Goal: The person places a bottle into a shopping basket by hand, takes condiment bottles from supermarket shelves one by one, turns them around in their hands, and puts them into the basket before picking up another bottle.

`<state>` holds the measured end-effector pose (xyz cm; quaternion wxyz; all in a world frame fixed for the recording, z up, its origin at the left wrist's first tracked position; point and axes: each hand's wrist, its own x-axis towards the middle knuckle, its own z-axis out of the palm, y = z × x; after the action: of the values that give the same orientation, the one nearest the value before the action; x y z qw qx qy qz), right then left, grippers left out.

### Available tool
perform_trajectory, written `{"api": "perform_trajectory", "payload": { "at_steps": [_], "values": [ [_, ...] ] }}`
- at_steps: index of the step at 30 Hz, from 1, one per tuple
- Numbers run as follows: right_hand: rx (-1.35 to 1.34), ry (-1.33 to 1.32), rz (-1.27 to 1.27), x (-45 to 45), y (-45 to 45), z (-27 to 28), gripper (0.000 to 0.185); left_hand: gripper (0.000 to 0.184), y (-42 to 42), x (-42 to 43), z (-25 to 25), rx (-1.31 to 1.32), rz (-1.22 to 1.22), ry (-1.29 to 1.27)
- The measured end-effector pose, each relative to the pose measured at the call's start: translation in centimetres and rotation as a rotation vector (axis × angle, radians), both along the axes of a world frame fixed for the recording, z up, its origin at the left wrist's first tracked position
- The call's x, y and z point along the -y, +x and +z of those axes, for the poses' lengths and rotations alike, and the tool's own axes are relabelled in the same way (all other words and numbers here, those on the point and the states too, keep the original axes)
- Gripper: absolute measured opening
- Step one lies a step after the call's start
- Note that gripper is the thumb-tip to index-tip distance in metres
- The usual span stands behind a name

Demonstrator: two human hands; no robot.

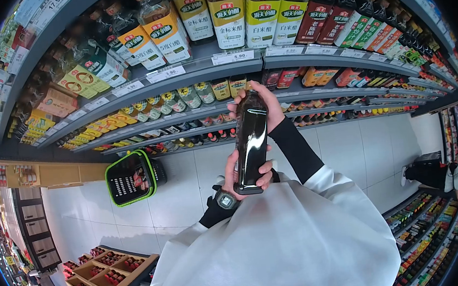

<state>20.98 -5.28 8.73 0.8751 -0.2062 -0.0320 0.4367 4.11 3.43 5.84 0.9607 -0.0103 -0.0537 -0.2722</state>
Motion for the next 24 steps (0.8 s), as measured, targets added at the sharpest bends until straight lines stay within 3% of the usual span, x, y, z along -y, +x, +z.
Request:
{"api": "perform_trajectory", "payload": {
  "at_steps": [8,11,16,24],
  "values": [
    [0.112,-0.176,0.01,0.8,0.0,0.9,0.045,0.071,-0.3,-0.4,0.8,0.018,0.024,0.197],
    [0.117,-0.204,-0.014,1.1,-0.1,0.3,0.044,0.075,-0.2,-0.6,0.9,-0.029,-0.006,0.346],
    [0.015,-0.245,-0.001,1.0,0.3,-1.4,0.043,0.057,-0.2,-1.0,0.2,-0.154,0.014,0.533],
    [-0.026,-0.391,0.033,0.1,0.5,-3.0,0.05,0.067,-0.7,0.5,-0.7,-0.213,0.11,0.8]
  ]
}}
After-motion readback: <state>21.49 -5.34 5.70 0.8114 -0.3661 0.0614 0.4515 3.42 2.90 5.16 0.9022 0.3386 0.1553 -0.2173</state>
